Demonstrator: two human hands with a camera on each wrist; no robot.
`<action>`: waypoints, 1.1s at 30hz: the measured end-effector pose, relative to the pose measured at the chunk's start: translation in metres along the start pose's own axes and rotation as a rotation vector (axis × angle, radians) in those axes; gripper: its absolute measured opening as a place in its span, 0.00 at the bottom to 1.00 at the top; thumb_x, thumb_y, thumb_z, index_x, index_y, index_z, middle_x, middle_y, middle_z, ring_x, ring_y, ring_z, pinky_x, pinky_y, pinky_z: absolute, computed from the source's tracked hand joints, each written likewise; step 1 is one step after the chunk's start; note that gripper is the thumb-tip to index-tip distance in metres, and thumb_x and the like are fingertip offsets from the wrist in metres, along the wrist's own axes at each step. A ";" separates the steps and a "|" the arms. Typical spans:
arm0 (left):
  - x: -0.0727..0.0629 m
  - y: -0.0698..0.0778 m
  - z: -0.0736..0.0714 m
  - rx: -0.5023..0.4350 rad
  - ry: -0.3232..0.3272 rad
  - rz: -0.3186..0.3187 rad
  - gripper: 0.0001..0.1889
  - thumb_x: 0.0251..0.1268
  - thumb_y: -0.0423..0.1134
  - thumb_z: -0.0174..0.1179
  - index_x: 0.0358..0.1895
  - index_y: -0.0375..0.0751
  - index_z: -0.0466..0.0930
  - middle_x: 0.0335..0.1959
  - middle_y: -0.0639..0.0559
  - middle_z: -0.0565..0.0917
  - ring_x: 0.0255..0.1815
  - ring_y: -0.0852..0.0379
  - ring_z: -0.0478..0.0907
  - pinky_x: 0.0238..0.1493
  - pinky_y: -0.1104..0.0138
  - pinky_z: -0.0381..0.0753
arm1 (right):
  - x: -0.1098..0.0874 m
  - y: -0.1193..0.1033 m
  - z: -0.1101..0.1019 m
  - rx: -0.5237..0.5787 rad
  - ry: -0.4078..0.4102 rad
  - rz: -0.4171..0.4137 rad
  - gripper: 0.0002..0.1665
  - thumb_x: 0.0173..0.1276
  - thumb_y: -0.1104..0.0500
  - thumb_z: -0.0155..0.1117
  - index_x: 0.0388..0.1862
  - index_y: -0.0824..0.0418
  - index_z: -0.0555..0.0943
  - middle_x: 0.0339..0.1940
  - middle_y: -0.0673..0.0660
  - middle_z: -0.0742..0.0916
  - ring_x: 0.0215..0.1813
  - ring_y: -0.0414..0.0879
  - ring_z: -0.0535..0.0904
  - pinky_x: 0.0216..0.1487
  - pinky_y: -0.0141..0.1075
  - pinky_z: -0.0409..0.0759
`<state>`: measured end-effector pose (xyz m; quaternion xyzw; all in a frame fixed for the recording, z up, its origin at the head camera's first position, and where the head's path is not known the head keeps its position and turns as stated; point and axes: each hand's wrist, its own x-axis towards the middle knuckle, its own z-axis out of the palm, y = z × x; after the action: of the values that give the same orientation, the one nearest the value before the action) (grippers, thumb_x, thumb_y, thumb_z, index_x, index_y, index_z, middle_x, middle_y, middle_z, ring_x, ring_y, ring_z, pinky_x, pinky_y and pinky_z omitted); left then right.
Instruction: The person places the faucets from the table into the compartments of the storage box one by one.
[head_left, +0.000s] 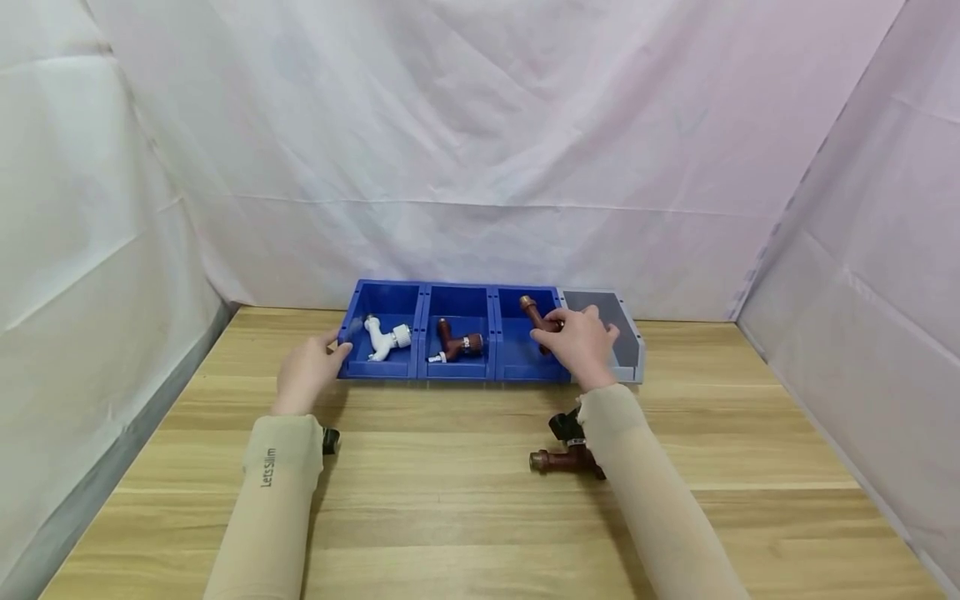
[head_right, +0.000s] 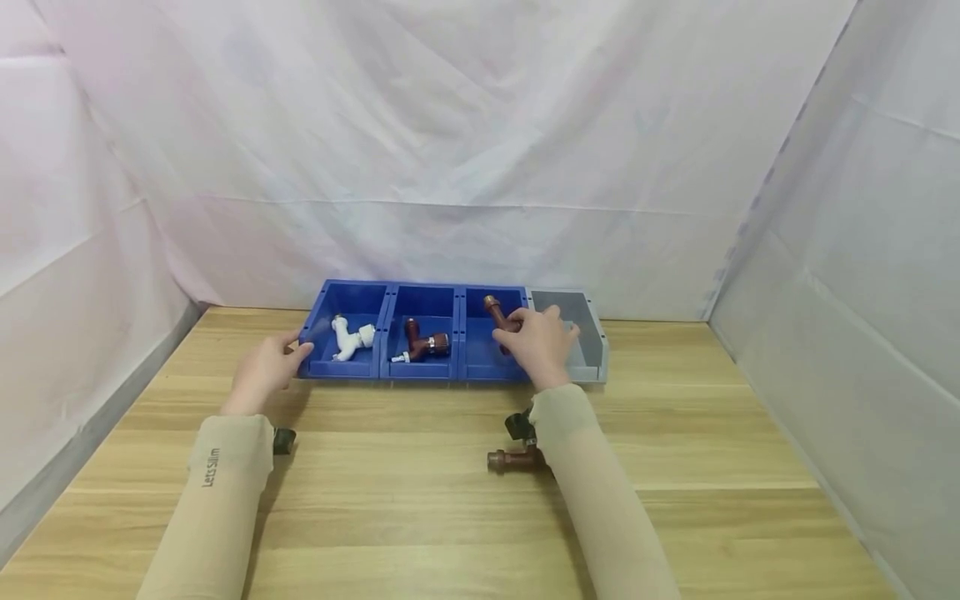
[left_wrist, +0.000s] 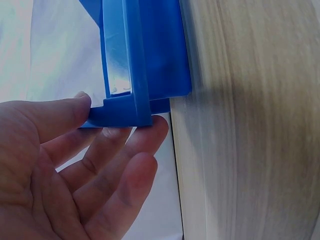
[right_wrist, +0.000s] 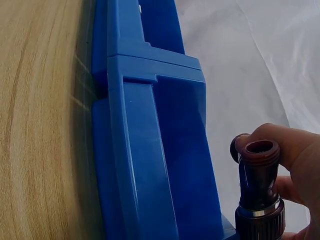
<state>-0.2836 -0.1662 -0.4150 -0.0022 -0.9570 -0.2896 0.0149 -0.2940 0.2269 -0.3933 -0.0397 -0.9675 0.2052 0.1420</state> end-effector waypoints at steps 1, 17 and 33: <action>0.000 0.000 0.000 0.001 0.000 -0.001 0.28 0.76 0.48 0.49 0.72 0.38 0.63 0.52 0.32 0.80 0.48 0.38 0.77 0.36 0.52 0.73 | 0.000 -0.001 0.000 -0.004 0.009 -0.006 0.20 0.60 0.41 0.68 0.46 0.50 0.86 0.38 0.57 0.80 0.50 0.55 0.66 0.58 0.66 0.48; 0.001 0.001 0.000 -0.008 0.008 -0.009 0.28 0.75 0.49 0.49 0.72 0.38 0.64 0.51 0.33 0.80 0.45 0.40 0.77 0.34 0.55 0.73 | 0.010 -0.008 0.007 -0.138 0.019 -0.083 0.16 0.60 0.41 0.66 0.39 0.48 0.86 0.37 0.59 0.76 0.50 0.60 0.68 0.60 0.71 0.41; -0.001 -0.001 0.000 -0.015 0.002 -0.011 0.28 0.76 0.49 0.48 0.72 0.38 0.63 0.52 0.33 0.79 0.46 0.41 0.77 0.33 0.57 0.72 | 0.011 -0.012 0.009 -0.158 0.023 -0.106 0.14 0.59 0.42 0.68 0.35 0.49 0.85 0.38 0.60 0.76 0.45 0.59 0.67 0.56 0.69 0.46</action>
<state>-0.2828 -0.1668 -0.4156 0.0031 -0.9548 -0.2968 0.0144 -0.3073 0.2140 -0.3939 -0.0020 -0.9798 0.1199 0.1603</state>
